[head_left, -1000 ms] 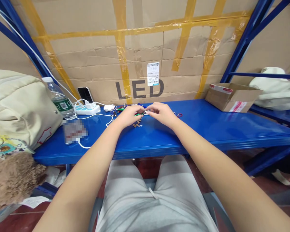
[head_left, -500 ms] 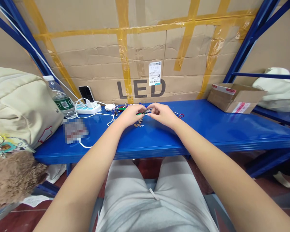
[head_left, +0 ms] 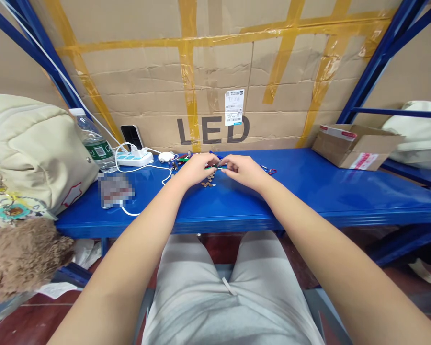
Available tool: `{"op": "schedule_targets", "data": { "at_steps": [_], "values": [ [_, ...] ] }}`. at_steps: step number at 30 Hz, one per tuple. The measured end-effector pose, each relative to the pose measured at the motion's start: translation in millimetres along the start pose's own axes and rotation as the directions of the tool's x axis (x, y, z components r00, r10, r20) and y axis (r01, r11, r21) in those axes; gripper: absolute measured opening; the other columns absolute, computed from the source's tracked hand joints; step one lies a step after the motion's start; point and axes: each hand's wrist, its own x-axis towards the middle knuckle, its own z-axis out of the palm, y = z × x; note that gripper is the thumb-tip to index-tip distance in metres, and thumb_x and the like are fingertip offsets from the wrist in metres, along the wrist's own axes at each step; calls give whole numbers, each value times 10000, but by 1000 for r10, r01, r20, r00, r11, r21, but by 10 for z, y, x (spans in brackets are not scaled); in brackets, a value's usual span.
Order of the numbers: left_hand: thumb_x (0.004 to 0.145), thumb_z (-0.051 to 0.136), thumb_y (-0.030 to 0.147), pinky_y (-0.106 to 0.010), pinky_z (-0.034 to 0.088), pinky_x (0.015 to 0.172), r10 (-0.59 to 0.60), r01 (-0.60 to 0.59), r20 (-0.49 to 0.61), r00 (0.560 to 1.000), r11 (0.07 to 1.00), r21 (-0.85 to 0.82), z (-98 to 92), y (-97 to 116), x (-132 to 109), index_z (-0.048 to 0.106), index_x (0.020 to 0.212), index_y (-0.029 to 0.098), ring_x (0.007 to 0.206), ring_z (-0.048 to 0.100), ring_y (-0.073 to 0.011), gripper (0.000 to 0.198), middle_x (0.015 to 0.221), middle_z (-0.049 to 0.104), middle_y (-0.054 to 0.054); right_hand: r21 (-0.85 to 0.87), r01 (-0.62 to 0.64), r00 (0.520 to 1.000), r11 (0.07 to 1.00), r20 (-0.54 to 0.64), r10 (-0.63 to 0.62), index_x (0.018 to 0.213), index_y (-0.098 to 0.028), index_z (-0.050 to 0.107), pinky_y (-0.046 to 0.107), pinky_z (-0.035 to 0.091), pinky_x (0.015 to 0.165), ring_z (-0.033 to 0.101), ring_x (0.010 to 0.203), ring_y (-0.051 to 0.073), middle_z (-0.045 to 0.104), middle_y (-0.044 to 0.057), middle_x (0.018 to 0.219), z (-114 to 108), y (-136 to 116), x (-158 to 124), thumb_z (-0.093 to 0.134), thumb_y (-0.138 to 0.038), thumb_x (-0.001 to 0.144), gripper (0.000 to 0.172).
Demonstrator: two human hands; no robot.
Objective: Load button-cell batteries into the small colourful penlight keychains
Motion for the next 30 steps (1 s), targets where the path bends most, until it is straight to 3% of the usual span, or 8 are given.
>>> {"op": "schedule_targets", "data": {
  "at_steps": [5,8,11,14,18,25,30],
  "values": [
    [787,545,120,-290,465,795,-26,25,12,1000,998,58,-6,-8,0,656,925,186,874,624,-178,189,930,698,-25,-68,23,998,997,52,-19,1065,-218,664,257,348,629,536,676,147,643,6,753,-32,-60,-12,517,-256,866,250],
    [784,551,117,-294,469,796,-90,91,-19,996,995,47,-13,1,-2,653,936,186,878,627,-181,196,938,700,-30,-28,-31,999,999,-17,31,1160,-199,590,259,347,611,536,676,150,648,13,792,-32,-80,-18,523,-274,863,313],
    [777,556,108,-299,473,810,-117,118,-32,993,992,35,-8,0,-3,653,921,183,894,633,-186,189,951,703,-36,23,-50,996,998,-74,52,1070,-177,590,258,350,607,522,663,144,620,9,756,-7,-88,-23,545,-271,845,248],
    [768,552,101,-307,479,827,-114,115,-42,993,993,23,4,-15,-3,653,919,178,903,637,-190,198,953,705,-37,14,29,997,999,74,-30,869,-175,635,251,353,619,504,646,130,590,0,710,38,-99,-19,584,-256,818,107],
    [758,547,95,-313,487,832,-133,134,-54,990,990,30,11,-22,1,656,920,175,903,641,-193,211,952,708,-36,-13,50,966,999,253,-45,834,-161,674,242,349,620,497,653,124,596,8,723,102,-158,6,634,-301,811,147],
    [759,558,79,-311,488,844,-125,126,-31,992,992,9,6,-4,14,657,935,164,918,650,-192,218,966,714,-46,-42,1,943,999,332,13,871,-148,711,237,329,590,480,619,115,602,4,684,192,-239,58,641,-255,816,139],
    [761,561,97,-312,491,838,-117,117,-29,993,993,1,19,-21,8,655,934,175,901,651,-186,211,955,714,-33,-5,-16,945,1000,326,17,864,-143,709,241,331,587,488,609,118,628,13,682,238,-200,69,636,-269,826,150]
  ]
}}
